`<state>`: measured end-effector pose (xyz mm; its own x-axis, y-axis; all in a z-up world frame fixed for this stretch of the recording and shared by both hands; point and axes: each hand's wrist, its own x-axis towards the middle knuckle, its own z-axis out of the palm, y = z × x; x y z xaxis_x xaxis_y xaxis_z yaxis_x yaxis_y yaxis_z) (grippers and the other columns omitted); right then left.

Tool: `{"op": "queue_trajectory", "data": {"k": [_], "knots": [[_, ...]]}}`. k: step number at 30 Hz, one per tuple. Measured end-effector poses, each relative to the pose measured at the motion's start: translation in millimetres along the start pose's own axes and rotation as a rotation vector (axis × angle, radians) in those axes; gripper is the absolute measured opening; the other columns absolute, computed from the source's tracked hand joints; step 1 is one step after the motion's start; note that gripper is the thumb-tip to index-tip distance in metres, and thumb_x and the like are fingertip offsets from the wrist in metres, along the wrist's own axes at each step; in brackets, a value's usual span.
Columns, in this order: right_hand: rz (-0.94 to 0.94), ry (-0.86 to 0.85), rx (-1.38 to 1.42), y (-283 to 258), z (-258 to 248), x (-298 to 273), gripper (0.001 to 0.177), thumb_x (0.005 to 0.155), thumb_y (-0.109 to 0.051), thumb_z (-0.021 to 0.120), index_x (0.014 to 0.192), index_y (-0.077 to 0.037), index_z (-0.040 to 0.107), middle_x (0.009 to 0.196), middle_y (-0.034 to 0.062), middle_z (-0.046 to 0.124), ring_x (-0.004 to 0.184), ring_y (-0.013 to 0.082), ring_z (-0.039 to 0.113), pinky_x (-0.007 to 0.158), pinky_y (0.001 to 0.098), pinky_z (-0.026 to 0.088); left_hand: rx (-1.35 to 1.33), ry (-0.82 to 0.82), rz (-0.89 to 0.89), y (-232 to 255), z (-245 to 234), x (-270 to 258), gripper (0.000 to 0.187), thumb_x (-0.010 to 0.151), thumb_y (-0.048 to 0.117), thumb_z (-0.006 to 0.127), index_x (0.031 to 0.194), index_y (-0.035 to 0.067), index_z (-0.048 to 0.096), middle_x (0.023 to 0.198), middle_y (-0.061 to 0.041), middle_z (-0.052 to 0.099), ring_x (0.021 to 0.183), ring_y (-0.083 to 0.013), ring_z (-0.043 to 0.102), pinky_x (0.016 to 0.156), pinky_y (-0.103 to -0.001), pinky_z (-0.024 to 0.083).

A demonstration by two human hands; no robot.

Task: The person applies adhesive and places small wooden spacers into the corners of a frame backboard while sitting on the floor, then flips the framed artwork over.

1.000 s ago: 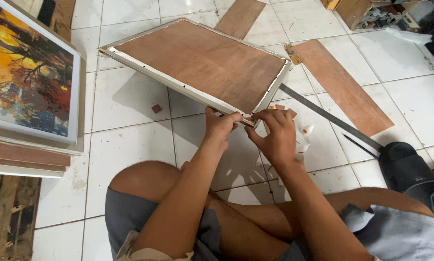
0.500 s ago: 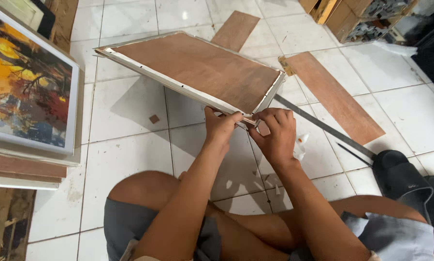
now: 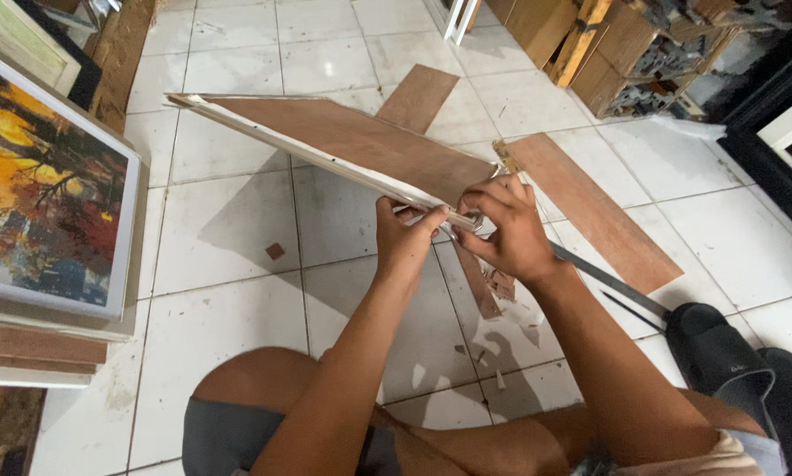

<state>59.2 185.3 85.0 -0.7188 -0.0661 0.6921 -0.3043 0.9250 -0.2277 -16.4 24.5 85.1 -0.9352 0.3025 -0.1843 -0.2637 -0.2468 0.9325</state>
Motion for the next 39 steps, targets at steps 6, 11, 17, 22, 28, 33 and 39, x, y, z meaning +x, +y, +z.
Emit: {"op": "queue_trajectory", "data": {"k": [6, 11, 17, 22, 28, 33, 39], "knots": [[-0.012, 0.045, 0.032, 16, -21, 47, 0.023, 0.080, -0.023, 0.081, 0.097, -0.017, 0.066, 0.099, 0.0031, 0.070, 0.101, 0.0330, 0.059, 0.087, 0.0437, 0.040, 0.055, -0.133, 0.099, 40, 16, 12, 0.089, 0.080, 0.040, 0.088, 0.142, -0.002, 0.041, 0.116, -0.020, 0.059, 0.107, -0.0268, 0.066, 0.089, -0.039, 0.058], [0.029, 0.066, 0.093, 35, -44, 93, 0.020, 0.082, -0.020, 0.079, 0.096, -0.016, 0.066, 0.096, 0.0002, 0.071, 0.099, 0.0298, 0.060, 0.087, 0.0432, 0.042, 0.339, -0.166, 0.119, 81, 37, 39, 0.085, 0.076, 0.033, 0.085, 0.144, 0.010, 0.040, 0.104, 0.005, 0.078, 0.089, -0.0071, 0.075, 0.074, -0.019, 0.051], [0.137, -0.035, 0.173, 64, -74, 143, 0.027, 0.083, -0.017, 0.081, 0.105, -0.009, 0.070, 0.091, 0.0119, 0.067, 0.094, 0.0309, 0.064, 0.090, 0.0451, 0.048, 0.309, -0.159, 0.252, 112, 70, 80, 0.079, 0.071, 0.026, 0.084, 0.137, 0.004, 0.046, 0.094, 0.001, 0.081, 0.083, -0.0103, 0.076, 0.069, -0.021, 0.054], [0.259, -0.120, 0.277, 100, -100, 170, 0.030, 0.087, -0.019, 0.080, 0.112, -0.005, 0.070, 0.092, 0.0131, 0.068, 0.098, 0.0273, 0.062, 0.095, 0.0467, 0.047, 0.427, -0.135, 0.329, 130, 106, 115, 0.079, 0.068, 0.033, 0.083, 0.134, 0.003, 0.054, 0.091, 0.004, 0.081, 0.084, -0.0118, 0.078, 0.071, -0.023, 0.056], [0.285, -0.151, 0.283, 125, -111, 182, 0.046, 0.082, -0.021, 0.086, 0.119, -0.001, 0.068, 0.099, 0.0166, 0.069, 0.103, 0.0293, 0.062, 0.098, 0.0479, 0.049, 0.462, -0.097, 0.404, 145, 133, 128, 0.076, 0.068, 0.032, 0.080, 0.132, -0.002, 0.058, 0.090, 0.001, 0.081, 0.084, -0.0174, 0.079, 0.081, -0.030, 0.059], [0.307, -0.130, 0.336, 151, -105, 179, 0.060, 0.074, -0.014, 0.091, 0.126, -0.003, 0.062, 0.109, 0.0108, 0.065, 0.113, 0.0253, 0.058, 0.103, 0.0432, 0.047, 0.548, -0.090, 0.442, 148, 145, 136, 0.074, 0.070, 0.036, 0.078, 0.133, 0.001, 0.061, 0.093, 0.005, 0.081, 0.096, -0.0207, 0.077, 0.089, -0.035, 0.056], [0.335, -0.081, 0.324, 167, -105, 175, 0.063, 0.074, -0.012, 0.088, 0.131, -0.006, 0.061, 0.114, 0.0104, 0.064, 0.115, 0.0239, 0.057, 0.104, 0.0425, 0.047, 0.561, -0.057, 0.462, 143, 154, 139, 0.069, 0.071, 0.033, 0.076, 0.132, 0.004, 0.063, 0.092, 0.005, 0.081, 0.096, -0.0212, 0.077, 0.091, -0.036, 0.056]]}}
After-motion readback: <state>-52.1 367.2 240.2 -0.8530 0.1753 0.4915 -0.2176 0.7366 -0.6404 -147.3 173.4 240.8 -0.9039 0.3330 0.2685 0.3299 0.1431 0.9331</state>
